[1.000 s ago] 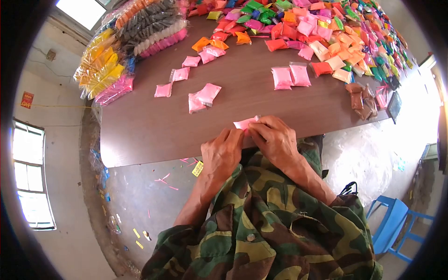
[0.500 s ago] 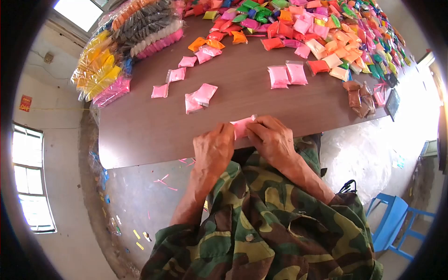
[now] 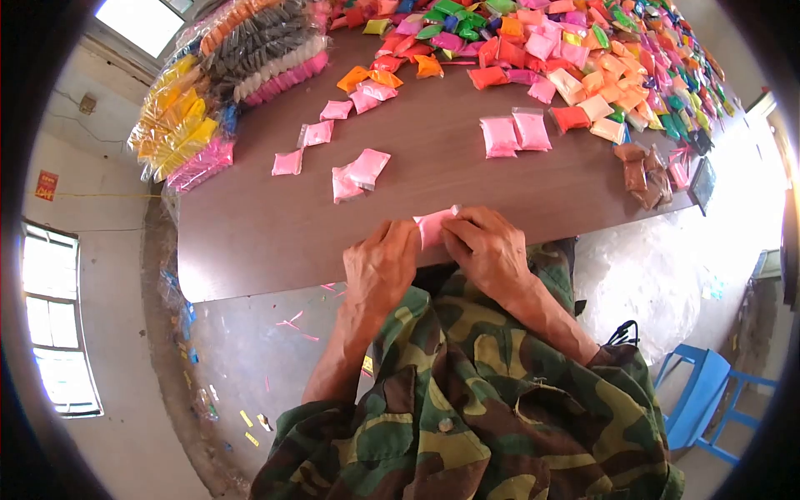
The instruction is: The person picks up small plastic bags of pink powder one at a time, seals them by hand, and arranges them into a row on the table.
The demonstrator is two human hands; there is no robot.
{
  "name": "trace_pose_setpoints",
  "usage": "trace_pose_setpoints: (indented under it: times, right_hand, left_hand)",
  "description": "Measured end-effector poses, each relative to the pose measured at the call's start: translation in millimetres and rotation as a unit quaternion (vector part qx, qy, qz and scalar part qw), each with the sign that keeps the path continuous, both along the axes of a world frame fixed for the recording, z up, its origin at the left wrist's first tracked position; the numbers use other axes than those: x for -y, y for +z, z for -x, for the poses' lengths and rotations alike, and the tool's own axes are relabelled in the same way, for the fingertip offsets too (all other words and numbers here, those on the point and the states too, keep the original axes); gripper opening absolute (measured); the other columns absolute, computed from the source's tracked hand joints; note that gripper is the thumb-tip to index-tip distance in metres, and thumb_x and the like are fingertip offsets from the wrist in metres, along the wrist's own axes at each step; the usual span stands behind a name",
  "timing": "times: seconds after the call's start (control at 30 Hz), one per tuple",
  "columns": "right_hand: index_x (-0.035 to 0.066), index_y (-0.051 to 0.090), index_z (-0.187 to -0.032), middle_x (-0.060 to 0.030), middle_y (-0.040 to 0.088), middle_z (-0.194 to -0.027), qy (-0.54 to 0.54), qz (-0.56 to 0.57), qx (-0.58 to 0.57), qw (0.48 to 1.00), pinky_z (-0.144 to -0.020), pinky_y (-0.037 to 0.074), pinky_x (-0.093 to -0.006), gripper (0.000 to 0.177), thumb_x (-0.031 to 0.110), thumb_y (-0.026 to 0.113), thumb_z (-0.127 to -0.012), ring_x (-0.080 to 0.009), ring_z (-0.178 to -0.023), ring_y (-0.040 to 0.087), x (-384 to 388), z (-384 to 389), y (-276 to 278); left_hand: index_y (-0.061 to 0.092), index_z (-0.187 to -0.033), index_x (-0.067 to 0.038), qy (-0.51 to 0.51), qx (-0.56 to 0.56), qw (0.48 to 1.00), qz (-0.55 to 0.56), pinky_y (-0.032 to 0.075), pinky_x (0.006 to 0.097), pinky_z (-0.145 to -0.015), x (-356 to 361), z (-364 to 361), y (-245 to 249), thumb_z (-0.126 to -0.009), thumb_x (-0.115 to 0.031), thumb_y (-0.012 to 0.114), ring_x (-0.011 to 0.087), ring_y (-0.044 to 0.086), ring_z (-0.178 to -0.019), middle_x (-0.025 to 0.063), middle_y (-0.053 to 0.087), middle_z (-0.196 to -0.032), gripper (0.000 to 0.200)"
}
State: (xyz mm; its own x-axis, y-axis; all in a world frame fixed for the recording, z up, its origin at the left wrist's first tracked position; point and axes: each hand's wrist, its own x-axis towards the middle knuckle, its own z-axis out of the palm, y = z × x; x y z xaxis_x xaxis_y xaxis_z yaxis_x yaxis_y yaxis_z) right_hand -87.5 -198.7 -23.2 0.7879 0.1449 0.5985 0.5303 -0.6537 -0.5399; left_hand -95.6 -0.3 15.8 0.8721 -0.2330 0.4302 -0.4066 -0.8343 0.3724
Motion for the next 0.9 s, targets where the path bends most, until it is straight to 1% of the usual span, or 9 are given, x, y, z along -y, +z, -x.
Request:
trace_pose_setpoints:
  times: [0.07, 0.27, 0.37, 0.6, 0.67, 0.73, 0.77, 0.87, 0.9]
  right_hand:
    - [0.01, 0.078, -0.098, -0.0054, 0.07, -0.102, 0.003, 0.004, -0.011, 1.0, -0.072, 0.061, -0.0424, 0.01, 0.013, 0.082, -0.09, -0.0291, -0.092, 0.074, 1, 2, 2]
    - [0.011, 0.082, -0.105, -0.0059, 0.073, -0.103, 0.002, 0.001, -0.025, 1.0, -0.077, 0.061, -0.0423, 0.017, 0.01, 0.085, -0.089, -0.03, -0.093, 0.075, 1, 1, 1]
    - [0.011, 0.082, -0.104, -0.0056, 0.073, -0.103, -0.001, 0.001, -0.03, 1.0, -0.078, 0.062, -0.0424, 0.016, 0.01, 0.085, -0.088, -0.0298, -0.094, 0.075, 1, 2, 2]
    - [0.012, 0.082, -0.1, -0.0048, 0.074, -0.104, -0.01, 0.041, -0.023, 0.999, -0.077, 0.06, -0.0429, 0.011, 0.013, 0.084, -0.09, -0.0291, -0.094, 0.074, 1, 3, 13]
    - [0.011, 0.081, -0.108, -0.0049, 0.073, -0.113, 0.006, 0.074, -0.027, 0.997, -0.084, 0.058, -0.0464, 0.019, 0.017, 0.084, -0.09, -0.0298, -0.102, 0.072, 1, 3, 22]
    - [0.012, 0.079, -0.114, -0.0054, 0.072, -0.12, 0.02, 0.086, -0.015, 0.996, -0.089, 0.057, -0.0488, 0.026, 0.018, 0.084, -0.09, -0.0301, -0.107, 0.072, -6, 4, 35]
    - [0.007, 0.073, -0.131, -0.011, 0.068, -0.138, 0.051, 0.096, -0.031, 0.994, -0.104, 0.053, -0.0527, 0.046, 0.028, 0.083, -0.091, -0.033, -0.126, 0.067, -10, 5, 29]
    - [-0.003, 0.063, -0.144, -0.0191, 0.058, -0.153, 0.119, 0.168, 0.003, 0.979, -0.118, 0.045, -0.0529, 0.067, 0.036, 0.081, -0.093, -0.0354, -0.146, 0.054, -15, 11, 22]
    - [-0.008, 0.056, -0.15, -0.0238, 0.051, -0.161, 0.138, 0.2, -0.048, 0.969, -0.129, 0.035, -0.0564, 0.078, 0.046, 0.076, -0.097, -0.0406, -0.154, 0.046, -16, 12, 16]
  left_hand:
    - [0.072, -0.1, -0.01, -0.022, 0.004, 1.0, 0.02, 0.057, 0.0474, -0.066, 1, 3, -8, -0.101, -0.014, 0.075, 0.0377, 0.074, -0.078, 0.0108, 0.075, -0.092, 0.005]
    - [0.07, -0.099, -0.011, 0.044, 0.023, 0.999, 0.011, 0.057, 0.0483, -0.066, -11, -6, -25, -0.101, -0.016, 0.075, 0.0375, 0.073, -0.076, 0.0097, 0.072, -0.088, 0.007]
    - [0.07, -0.098, -0.011, 0.015, 0.029, 0.995, 0.091, 0.057, 0.0479, -0.066, -2, 1, -10, -0.1, -0.015, 0.077, 0.0369, 0.074, -0.077, 0.01, 0.073, -0.089, 0.008]
    - [0.075, -0.101, -0.007, 0.06, 0.019, 0.997, 0.04, 0.057, 0.0465, -0.071, -14, -3, -23, -0.097, -0.007, 0.077, 0.0372, 0.075, -0.081, 0.0144, 0.076, -0.091, 0.004]
    - [0.073, -0.098, -0.009, 0.074, 0.027, 0.995, 0.066, 0.057, 0.05, -0.071, -26, -4, -28, -0.099, -0.01, 0.075, 0.0389, 0.074, -0.082, 0.0132, 0.075, -0.092, 0.003]
    - [0.074, -0.1, -0.006, 0.075, 0.022, 0.991, 0.112, 0.057, 0.0443, -0.068, -34, -7, -37, -0.098, -0.008, 0.078, 0.0346, 0.074, -0.076, 0.0145, 0.076, -0.089, 0.005]
    - [0.074, -0.101, -0.006, 0.077, 0.014, 0.986, 0.149, 0.057, 0.0424, -0.067, -37, -8, -43, -0.098, -0.007, 0.079, 0.0327, 0.074, -0.073, 0.0147, 0.076, -0.088, 0.005]
    - [0.074, -0.103, -0.004, 0.085, 0.007, 0.978, 0.192, 0.056, 0.0379, -0.065, -37, -10, -45, -0.097, -0.005, 0.08, 0.0274, 0.072, -0.068, 0.015, 0.075, -0.086, 0.008]
    - [0.074, -0.103, -0.004, 0.088, 0.007, 0.977, 0.195, 0.055, 0.0366, -0.064, -37, -11, -44, -0.097, -0.004, 0.081, 0.0257, 0.071, -0.066, 0.015, 0.075, -0.086, 0.009]
